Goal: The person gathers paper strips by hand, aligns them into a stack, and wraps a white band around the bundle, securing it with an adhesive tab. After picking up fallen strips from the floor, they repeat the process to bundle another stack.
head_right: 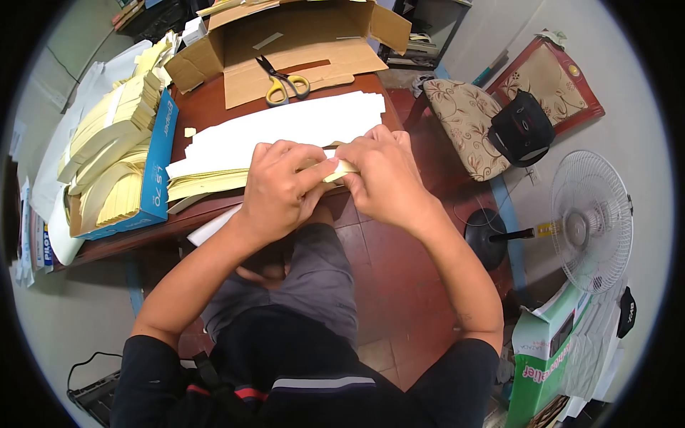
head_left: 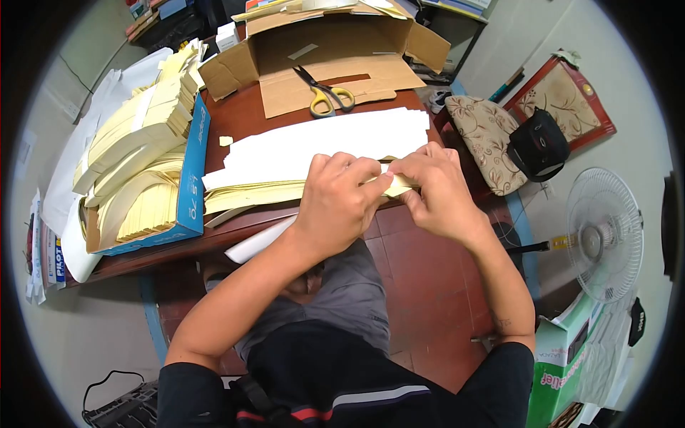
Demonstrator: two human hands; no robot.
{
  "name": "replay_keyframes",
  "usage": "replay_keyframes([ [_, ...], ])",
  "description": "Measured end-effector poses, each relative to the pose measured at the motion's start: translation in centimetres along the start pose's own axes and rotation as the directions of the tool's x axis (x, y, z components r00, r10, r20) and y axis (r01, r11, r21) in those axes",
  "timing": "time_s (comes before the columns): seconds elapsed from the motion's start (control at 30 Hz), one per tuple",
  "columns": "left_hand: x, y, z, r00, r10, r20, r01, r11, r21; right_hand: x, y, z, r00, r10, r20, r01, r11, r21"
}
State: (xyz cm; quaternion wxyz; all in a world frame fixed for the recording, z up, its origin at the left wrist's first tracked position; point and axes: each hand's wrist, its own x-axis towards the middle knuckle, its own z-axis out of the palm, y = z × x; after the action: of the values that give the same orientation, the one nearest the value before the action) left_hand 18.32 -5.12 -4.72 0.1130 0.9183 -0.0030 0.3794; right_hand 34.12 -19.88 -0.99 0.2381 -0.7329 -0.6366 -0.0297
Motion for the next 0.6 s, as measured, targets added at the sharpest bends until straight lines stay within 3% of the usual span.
replay_keyframes([
  [0.17, -0.6, -0.1, -1.8, 0.98, -0.098, 0.174, 0.095, 0.995, 0.024, -0.2, 0.2, 0.6, 0.997, -0.065, -0.053, 0.062, 0.997, -0.054],
  [0.27, -1.0, -0.3, -2.3, 0.984, -0.1, 0.144, 0.094, 0.995, 0.044, 0.0, 0.4, 0.4, 0.993, -0.103, -0.052, 0.101, 0.994, -0.027],
  [0.47, -0.3, -0.2, -4.0, 0.933, -0.196, 0.3, 0.196, 0.98, 0.03, 1.6, 1.7, -1.9, 0.975, -0.031, 0.219, -0.001, 0.989, 0.146],
  [0.6, 1.1, 0.1, -5.3, 0.896, -0.222, 0.385, 0.185, 0.974, 0.13, 2.3, 1.4, -4.1, 0.961, -0.041, 0.272, -0.005, 0.986, 0.168],
])
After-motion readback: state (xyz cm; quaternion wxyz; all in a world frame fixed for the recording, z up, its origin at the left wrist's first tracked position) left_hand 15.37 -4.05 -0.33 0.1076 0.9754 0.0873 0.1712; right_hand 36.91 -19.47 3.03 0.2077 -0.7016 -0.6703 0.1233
